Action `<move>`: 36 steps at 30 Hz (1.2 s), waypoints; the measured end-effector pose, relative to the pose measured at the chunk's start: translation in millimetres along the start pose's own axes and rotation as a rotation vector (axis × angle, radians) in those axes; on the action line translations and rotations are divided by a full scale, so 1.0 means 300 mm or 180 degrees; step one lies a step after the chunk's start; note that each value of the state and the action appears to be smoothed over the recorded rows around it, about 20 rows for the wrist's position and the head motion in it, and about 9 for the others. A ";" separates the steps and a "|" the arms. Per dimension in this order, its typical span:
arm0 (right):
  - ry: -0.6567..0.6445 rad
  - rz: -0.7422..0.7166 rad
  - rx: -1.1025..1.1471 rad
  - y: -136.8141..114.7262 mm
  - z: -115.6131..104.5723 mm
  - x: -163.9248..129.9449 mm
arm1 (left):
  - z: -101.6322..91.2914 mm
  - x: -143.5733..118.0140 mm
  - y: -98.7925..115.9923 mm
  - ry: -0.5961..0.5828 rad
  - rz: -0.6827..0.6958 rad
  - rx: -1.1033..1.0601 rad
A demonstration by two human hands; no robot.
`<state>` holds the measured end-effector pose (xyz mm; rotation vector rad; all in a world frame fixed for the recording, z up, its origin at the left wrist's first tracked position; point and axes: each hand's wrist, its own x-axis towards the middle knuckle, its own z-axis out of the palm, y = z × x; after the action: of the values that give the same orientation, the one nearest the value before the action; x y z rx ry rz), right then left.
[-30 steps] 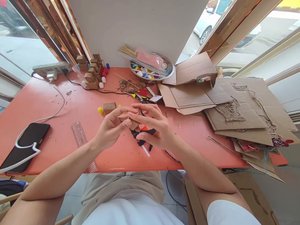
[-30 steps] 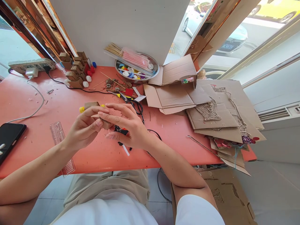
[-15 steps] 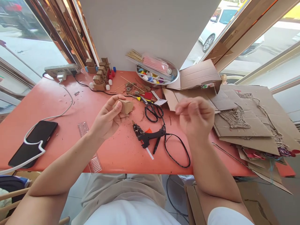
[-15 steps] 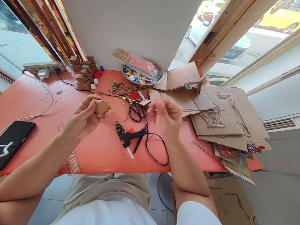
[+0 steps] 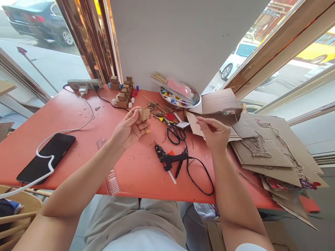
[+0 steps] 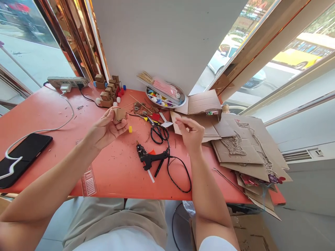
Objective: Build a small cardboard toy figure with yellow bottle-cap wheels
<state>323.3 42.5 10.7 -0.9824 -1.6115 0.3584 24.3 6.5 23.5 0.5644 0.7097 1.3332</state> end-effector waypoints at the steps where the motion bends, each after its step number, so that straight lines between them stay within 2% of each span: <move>1: -0.0047 -0.0038 -0.0005 -0.021 0.015 -0.003 | -0.003 0.005 0.000 0.0021 0.0016 -0.0044; 4: -0.0352 0.0121 0.0094 -0.093 0.065 0.005 | -0.014 0.016 0.000 0.0030 0.0166 -0.0078; 6: -0.0847 0.0451 0.0251 -0.149 0.106 0.018 | -0.019 0.019 -0.001 0.0006 0.0332 -0.0034; 9: -0.1821 0.1138 0.0708 -0.236 0.192 0.032 | -0.022 0.020 -0.007 -0.0085 0.0626 0.0104; 11: -0.2096 0.1586 0.1285 -0.284 0.266 0.030 | -0.019 0.022 -0.014 -0.0165 0.0877 0.0204; 14: -0.1923 0.2054 0.1988 -0.329 0.380 0.018 | -0.009 0.025 -0.023 -0.0277 0.1251 0.0319; 16: -0.1719 0.2218 0.2264 -0.342 0.440 0.012 | -0.004 0.026 -0.027 -0.0341 0.1339 0.0337; 21: -0.1526 0.2306 0.2326 -0.352 0.505 0.015 | -0.015 0.040 -0.025 -0.0388 0.1384 0.0389; 25: -0.1472 0.2203 0.2266 -0.359 0.483 0.016 | -0.038 0.070 -0.021 -0.0218 0.1600 0.0298; 28: -0.1352 0.1934 0.2130 -0.355 0.421 0.035 | -0.050 0.092 -0.017 -0.0074 0.1617 0.0193; 31: -0.1065 0.1458 0.1898 -0.321 0.314 0.091 | -0.057 0.106 -0.015 0.0015 0.1576 0.0178; 33: -0.0732 0.1122 0.1744 -0.276 0.227 0.140 | -0.059 0.110 -0.015 0.0045 0.1561 0.0186; 36: -0.0280 0.0702 0.1058 -0.184 0.105 0.195 | -0.057 0.110 -0.017 -0.0012 0.1584 0.0216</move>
<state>272.8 61.7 78.2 -0.8972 -1.4635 0.8033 17.9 37.7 3.9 0.8340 0.6350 1.7708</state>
